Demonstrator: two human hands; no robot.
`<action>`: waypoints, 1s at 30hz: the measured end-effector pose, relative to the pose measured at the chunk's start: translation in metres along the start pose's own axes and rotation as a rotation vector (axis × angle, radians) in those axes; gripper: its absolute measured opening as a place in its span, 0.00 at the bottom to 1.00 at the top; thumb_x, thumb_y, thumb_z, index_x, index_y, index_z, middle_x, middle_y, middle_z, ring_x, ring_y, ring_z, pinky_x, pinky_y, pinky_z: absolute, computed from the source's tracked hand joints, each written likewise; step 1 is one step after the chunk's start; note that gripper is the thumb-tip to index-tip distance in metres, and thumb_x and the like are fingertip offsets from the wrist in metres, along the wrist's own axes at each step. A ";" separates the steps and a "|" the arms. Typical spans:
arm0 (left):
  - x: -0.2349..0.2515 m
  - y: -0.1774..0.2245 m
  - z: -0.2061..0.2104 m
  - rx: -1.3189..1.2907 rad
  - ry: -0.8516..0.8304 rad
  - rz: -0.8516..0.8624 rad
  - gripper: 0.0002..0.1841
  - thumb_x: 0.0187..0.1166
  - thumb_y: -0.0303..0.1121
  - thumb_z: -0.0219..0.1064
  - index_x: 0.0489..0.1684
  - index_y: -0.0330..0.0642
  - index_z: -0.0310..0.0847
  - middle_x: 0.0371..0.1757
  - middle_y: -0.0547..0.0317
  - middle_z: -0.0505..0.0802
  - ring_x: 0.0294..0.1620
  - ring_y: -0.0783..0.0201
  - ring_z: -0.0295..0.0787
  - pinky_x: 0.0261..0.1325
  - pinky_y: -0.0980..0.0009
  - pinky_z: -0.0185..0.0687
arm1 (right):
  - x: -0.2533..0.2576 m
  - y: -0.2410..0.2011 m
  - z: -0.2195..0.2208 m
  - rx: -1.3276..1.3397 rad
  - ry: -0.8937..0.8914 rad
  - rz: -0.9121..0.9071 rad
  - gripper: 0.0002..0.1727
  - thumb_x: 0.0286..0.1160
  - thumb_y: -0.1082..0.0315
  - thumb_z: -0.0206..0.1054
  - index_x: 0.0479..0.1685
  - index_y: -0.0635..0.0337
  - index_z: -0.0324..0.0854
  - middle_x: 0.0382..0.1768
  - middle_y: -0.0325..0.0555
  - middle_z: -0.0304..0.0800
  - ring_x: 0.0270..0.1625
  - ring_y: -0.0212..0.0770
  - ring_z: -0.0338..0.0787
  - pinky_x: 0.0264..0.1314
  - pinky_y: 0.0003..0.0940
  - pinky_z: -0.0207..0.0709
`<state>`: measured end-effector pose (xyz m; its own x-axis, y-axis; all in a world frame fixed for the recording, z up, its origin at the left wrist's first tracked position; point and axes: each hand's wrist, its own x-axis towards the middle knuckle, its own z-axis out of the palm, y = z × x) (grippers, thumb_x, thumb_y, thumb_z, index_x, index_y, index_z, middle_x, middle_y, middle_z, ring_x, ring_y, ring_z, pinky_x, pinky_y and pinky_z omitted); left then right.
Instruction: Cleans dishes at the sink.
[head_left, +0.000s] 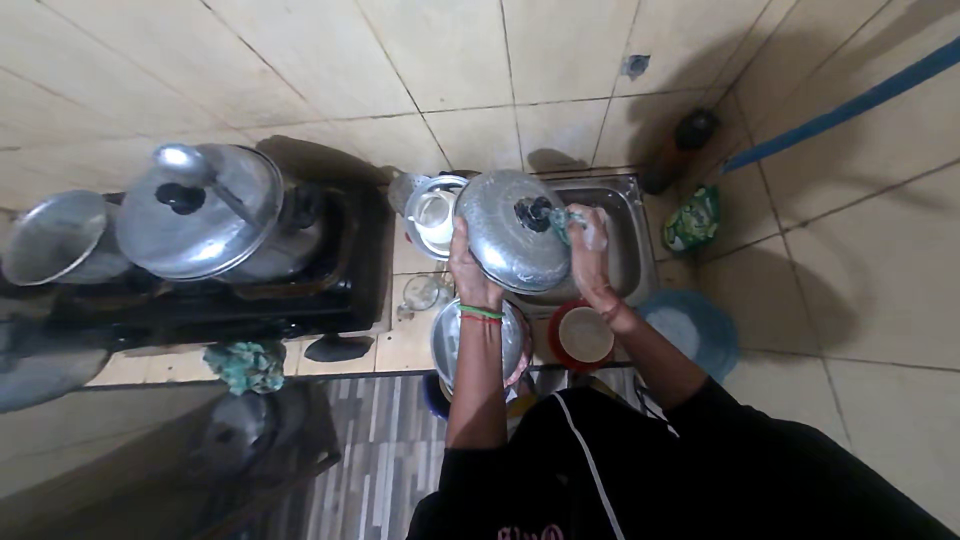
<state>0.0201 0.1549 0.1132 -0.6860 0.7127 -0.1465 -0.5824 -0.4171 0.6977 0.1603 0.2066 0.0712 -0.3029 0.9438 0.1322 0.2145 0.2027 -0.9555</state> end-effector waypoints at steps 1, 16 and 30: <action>0.000 0.000 0.000 -0.003 -0.001 0.002 0.17 0.94 0.39 0.42 0.65 0.50 0.76 0.54 0.61 0.93 0.57 0.66 0.92 0.61 0.62 0.90 | -0.004 -0.008 0.001 -0.019 0.002 -0.029 0.22 0.88 0.69 0.54 0.78 0.61 0.72 0.78 0.61 0.74 0.74 0.56 0.80 0.71 0.53 0.78; -0.008 -0.004 -0.009 0.018 -0.011 -0.193 0.16 0.93 0.38 0.44 0.55 0.51 0.81 0.46 0.63 0.95 0.49 0.69 0.94 0.53 0.67 0.92 | 0.066 0.001 -0.019 0.013 -0.091 -0.525 0.15 0.71 0.84 0.61 0.39 0.61 0.95 0.49 0.51 0.95 0.64 0.46 0.87 0.79 0.48 0.66; 0.005 -0.016 -0.002 -0.042 0.131 -0.163 0.14 0.93 0.38 0.47 0.57 0.47 0.79 0.46 0.60 0.94 0.49 0.68 0.93 0.52 0.66 0.92 | 0.004 0.004 -0.036 -0.345 -0.062 -0.289 0.24 0.80 0.75 0.58 0.75 0.55 0.81 0.77 0.56 0.79 0.76 0.59 0.80 0.75 0.59 0.74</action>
<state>0.0252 0.1643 0.0997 -0.6305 0.6944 -0.3469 -0.7060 -0.3273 0.6281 0.1936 0.2203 0.0777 -0.4490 0.8202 0.3546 0.4067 0.5409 -0.7362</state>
